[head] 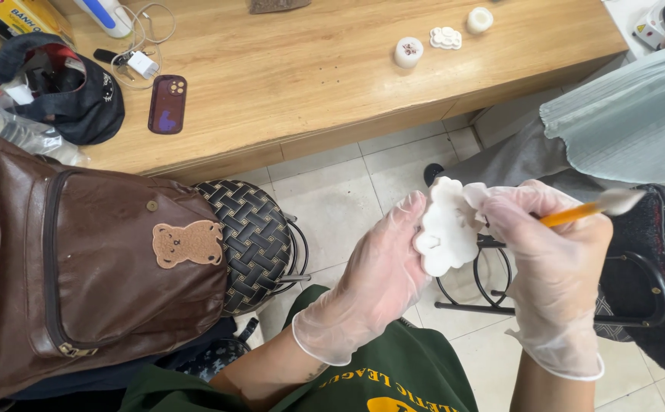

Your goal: Sculpting and refining details on a wax piece using a specialized tool.

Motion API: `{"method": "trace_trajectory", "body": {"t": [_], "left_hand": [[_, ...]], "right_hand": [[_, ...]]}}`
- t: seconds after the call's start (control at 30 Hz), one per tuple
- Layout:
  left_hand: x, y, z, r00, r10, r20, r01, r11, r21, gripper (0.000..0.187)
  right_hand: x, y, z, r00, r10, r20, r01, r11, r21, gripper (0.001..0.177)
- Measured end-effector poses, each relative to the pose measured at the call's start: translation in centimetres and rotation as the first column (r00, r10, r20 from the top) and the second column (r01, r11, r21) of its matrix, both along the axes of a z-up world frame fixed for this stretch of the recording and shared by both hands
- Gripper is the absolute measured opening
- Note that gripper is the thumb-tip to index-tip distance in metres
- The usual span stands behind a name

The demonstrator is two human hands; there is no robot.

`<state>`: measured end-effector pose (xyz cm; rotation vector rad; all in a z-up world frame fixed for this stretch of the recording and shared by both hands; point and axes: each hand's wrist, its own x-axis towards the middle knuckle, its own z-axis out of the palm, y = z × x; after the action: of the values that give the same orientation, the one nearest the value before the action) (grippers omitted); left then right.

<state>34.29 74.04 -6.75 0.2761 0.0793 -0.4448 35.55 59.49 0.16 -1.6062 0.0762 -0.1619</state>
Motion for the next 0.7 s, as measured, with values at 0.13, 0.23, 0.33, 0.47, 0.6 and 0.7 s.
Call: {"method": "trace_trajectory", "body": {"t": [0.13, 0.23, 0.33, 0.47, 0.6, 0.7], "left_hand": [[1.0, -0.1, -0.9, 1.0, 0.003, -0.014, -0.003, 1.0, -0.005, 0.049], [2.7, -0.4, -1.2, 1.0, 0.02, -0.014, -0.02, 0.999, -0.026, 0.05], [5.1, -0.8, -1.3, 0.999, 0.014, -0.052, -0.013, 1.0, 0.015, 0.052], [9.7, -2.1, -2.5, 0.995, 0.051, -0.085, -0.05, 0.999, 0.019, 0.052], [15.7, -3.8, -3.1, 0.974, 0.125, -0.191, -0.115, 0.991, 0.064, 0.053], [20.7, -5.1, -2.5, 0.968, 0.201, -0.153, -0.183, 0.976, 0.12, 0.054]], "right_hand": [[1.0, -0.5, -0.7, 0.993, -0.042, -0.11, 0.058, 0.988, 0.141, 0.011], [3.1, -1.8, -2.0, 0.969, -0.05, -0.243, 0.113, 0.962, 0.25, 0.013], [5.8, -3.5, -4.0, 0.987, 0.09, -0.137, -0.016, 0.884, 0.467, 0.014], [11.0, -4.4, -4.5, 0.971, 0.099, -0.216, 0.017, 0.878, 0.479, 0.023], [17.5, -6.2, -4.7, 0.959, 0.149, -0.24, 0.001, 0.847, 0.531, 0.028], [23.5, -8.4, -5.1, 0.956, 0.159, -0.244, 0.015, 0.81, 0.586, 0.028]]}}
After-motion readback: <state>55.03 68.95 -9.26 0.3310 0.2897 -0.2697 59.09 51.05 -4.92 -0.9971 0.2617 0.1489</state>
